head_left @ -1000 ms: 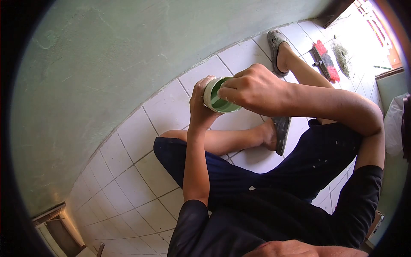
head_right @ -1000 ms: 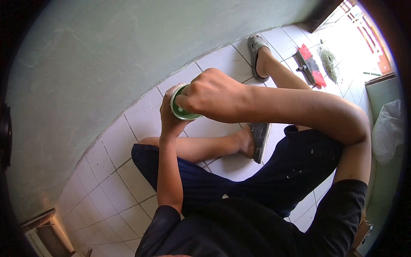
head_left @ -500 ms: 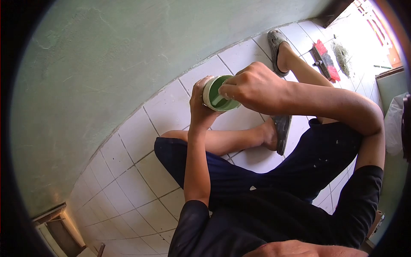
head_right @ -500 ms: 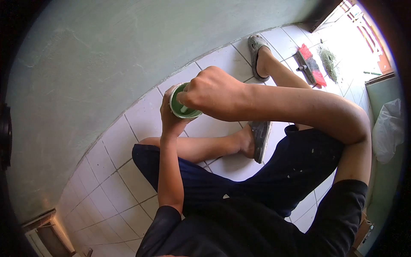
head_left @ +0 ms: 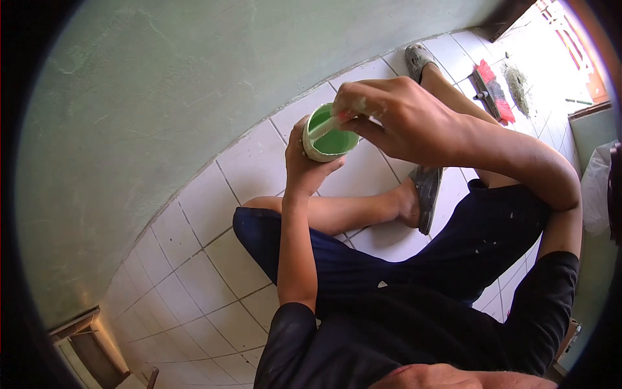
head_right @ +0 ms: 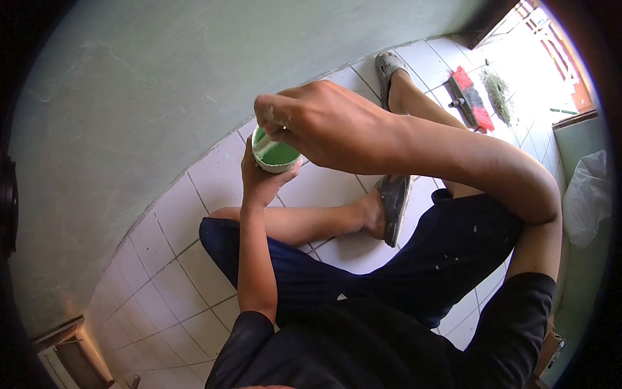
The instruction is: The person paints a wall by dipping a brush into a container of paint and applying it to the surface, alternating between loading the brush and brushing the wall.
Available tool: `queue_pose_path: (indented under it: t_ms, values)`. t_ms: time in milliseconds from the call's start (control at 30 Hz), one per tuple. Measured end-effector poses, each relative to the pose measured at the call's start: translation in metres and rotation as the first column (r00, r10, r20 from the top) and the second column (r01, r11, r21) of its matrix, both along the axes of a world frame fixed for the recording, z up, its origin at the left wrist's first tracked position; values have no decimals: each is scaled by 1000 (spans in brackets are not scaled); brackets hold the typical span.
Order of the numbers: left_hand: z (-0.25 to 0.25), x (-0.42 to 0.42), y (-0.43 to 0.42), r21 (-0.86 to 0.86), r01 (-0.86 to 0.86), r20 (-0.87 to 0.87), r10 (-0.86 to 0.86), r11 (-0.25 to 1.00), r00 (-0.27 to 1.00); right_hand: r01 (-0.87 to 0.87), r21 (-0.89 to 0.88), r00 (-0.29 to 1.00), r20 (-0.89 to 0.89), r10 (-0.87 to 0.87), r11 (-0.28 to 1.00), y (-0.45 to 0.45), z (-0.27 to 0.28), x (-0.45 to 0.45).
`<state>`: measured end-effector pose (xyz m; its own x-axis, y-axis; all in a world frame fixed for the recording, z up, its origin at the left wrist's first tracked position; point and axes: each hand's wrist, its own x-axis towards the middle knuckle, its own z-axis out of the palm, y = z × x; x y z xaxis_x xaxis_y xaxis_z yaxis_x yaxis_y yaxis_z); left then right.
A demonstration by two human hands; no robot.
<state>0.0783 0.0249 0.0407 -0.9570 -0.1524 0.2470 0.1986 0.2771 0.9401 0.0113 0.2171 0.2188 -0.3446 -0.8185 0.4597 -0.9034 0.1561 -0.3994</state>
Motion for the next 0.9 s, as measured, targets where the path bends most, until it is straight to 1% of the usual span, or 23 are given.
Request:
queue_pose_path:
  t_ms: [33, 67, 100, 133, 167, 300, 367, 400, 433, 533, 667, 733, 900]
  values:
    - [3, 1, 1, 39, 9, 28, -10, 999, 1000, 8, -13, 999, 51, -8, 1000, 0, 3, 1]
    - [4, 2, 1, 39, 7, 29, -8, 999, 1000, 9, 7, 1000, 29, -10, 1000, 3, 3, 0]
    - [5, 3, 1, 116, 24, 49, -30, 993, 998, 8, 7, 1000, 30, -8, 1000, 3, 1, -3]
    - [6, 3, 2, 192, 41, 66, -54, 981, 996, -33, -40, 999, -30, 32, 999, 3, -1, -5]
    - [7, 4, 2, 192, 41, 66, -55, 980, 996, -76, -83, 993, -92, 68, 994, 4, -4, -6]
    - [6, 5, 3, 221, 78, 76, -97, 972, 992, -107, -85, 987, -129, 96, 991, 5, -16, -6]
    - [3, 5, 3, 227, 84, 85, -105, 970, 991, -139, -111, 969, -220, 112, 984, 4, -22, -5]
    - [2, 4, 3, 276, 90, 80, -117, 957, 990, -179, -121, 952, -272, 141, 976, 4, -27, -7]
    - [1, 2, 4, 325, 97, 74, -128, 941, 989, -179, -120, 952, -273, 141, 976, 3, -31, -8]
    - [3, 2, 4, 353, 109, 25, -126, 929, 992, -210, -136, 913, -382, 144, 968, 2, -43, -9]
    - [4, 3, 2, 371, 108, 27, -127, 922, 992, -217, -130, 912, -381, 154, 967, 2, -45, -8]
    - [1, 2, 0, 331, 113, 24, -129, 937, 991, -225, -148, 900, -411, 148, 963, 1, -45, -7]
    - [3, 4, 0, 342, 103, 29, -120, 934, 992, -230, -151, 901, -407, 151, 961, 0, -45, -7]
